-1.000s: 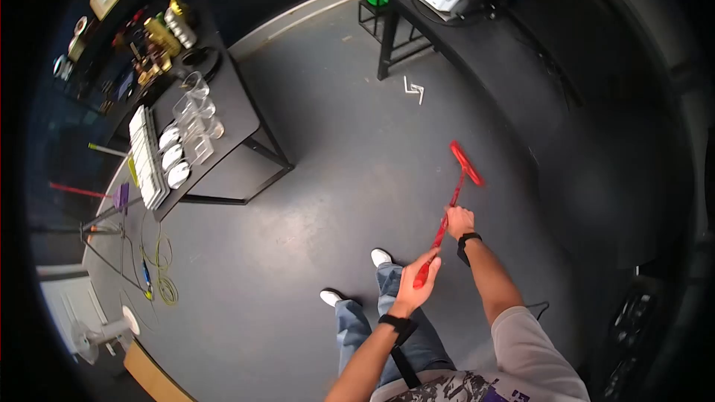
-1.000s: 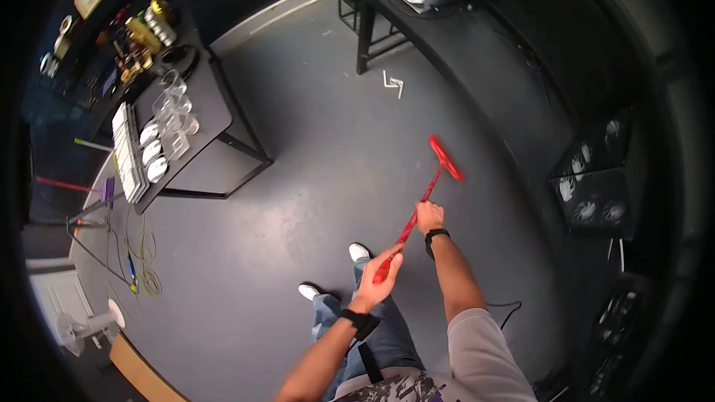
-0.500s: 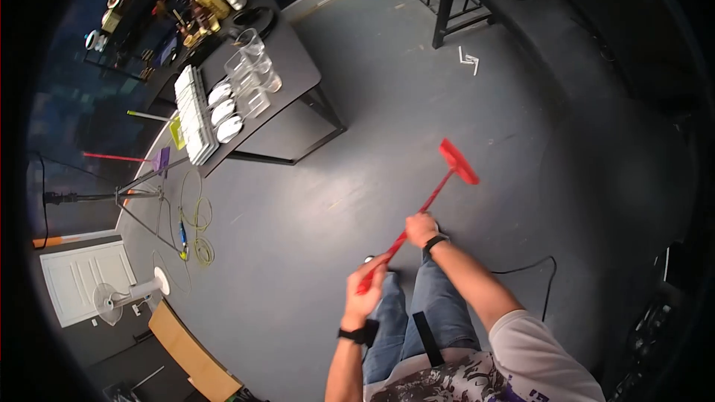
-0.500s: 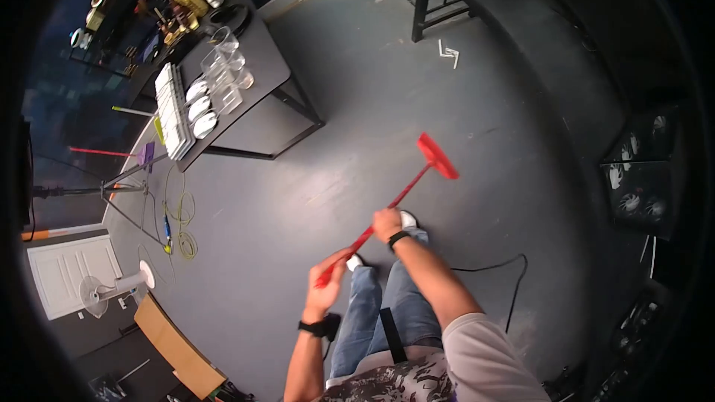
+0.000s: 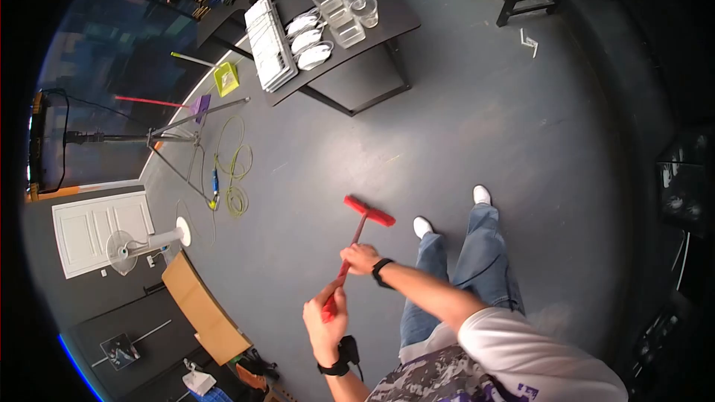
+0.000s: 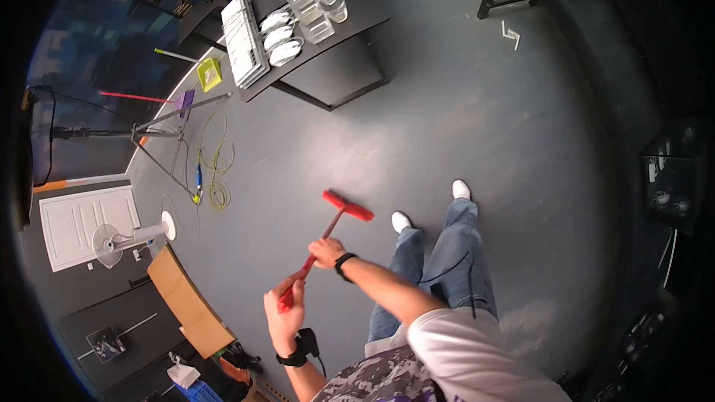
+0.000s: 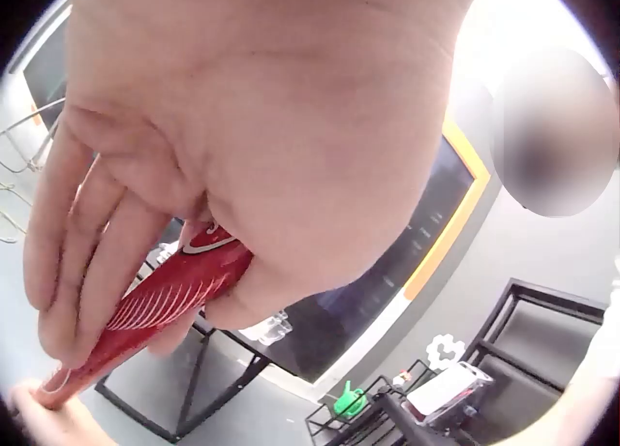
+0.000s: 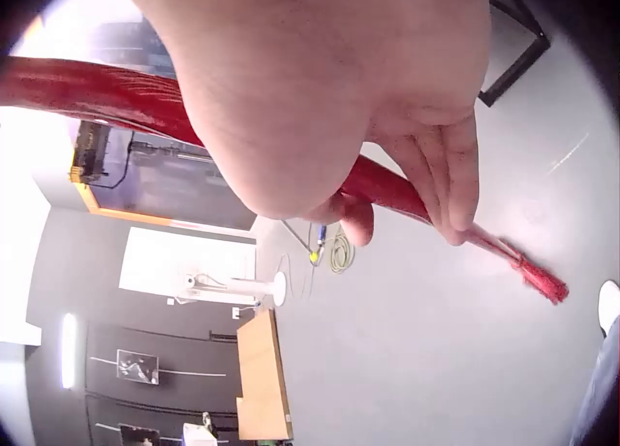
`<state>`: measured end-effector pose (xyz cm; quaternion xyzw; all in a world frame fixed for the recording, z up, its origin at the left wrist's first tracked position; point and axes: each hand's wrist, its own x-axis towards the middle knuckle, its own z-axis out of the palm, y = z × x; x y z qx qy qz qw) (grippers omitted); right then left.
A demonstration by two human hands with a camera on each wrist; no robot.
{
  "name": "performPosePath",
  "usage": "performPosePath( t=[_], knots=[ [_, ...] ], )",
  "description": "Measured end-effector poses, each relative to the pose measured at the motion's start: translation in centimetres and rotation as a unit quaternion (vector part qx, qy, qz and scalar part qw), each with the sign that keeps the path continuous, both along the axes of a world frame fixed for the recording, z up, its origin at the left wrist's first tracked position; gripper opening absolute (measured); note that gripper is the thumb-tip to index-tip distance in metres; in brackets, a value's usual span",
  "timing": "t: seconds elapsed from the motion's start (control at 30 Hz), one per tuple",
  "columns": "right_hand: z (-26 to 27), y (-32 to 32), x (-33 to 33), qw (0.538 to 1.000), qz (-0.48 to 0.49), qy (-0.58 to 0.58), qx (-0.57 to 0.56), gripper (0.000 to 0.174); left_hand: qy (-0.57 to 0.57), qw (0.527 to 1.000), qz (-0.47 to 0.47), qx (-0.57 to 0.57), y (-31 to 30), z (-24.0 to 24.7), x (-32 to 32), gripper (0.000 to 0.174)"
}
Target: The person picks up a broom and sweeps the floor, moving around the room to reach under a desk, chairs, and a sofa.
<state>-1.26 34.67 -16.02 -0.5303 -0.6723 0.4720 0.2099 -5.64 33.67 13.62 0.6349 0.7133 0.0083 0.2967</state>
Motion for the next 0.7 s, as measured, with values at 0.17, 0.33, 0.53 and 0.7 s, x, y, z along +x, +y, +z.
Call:
performPosePath(
  t=[0.17,0.33,0.53,0.7],
  knots=[
    [5.9,-1.7,11.6,1.0,-0.005,0.013,0.022,0.014,-0.026,0.993,-0.107,0.044,-0.9,5.1,7.2,0.019],
    [9.5,-5.2,27.0,0.988,-0.11,-0.107,0.02,0.024,-0.133,0.963,-0.235,-0.023,-0.8,5.9,17.1,0.022],
    [5.4,-13.1,48.8,0.926,-0.257,-0.271,0.063,0.013,-0.271,0.907,-0.318,-0.061,-3.7,-0.7,35.3,0.024],
    [0.8,-19.8,65.6,0.855,-0.281,-0.425,-0.095,0.006,-0.4,0.864,-0.289,-0.095,-9.8,-11.0,50.0,0.024]
  ],
)
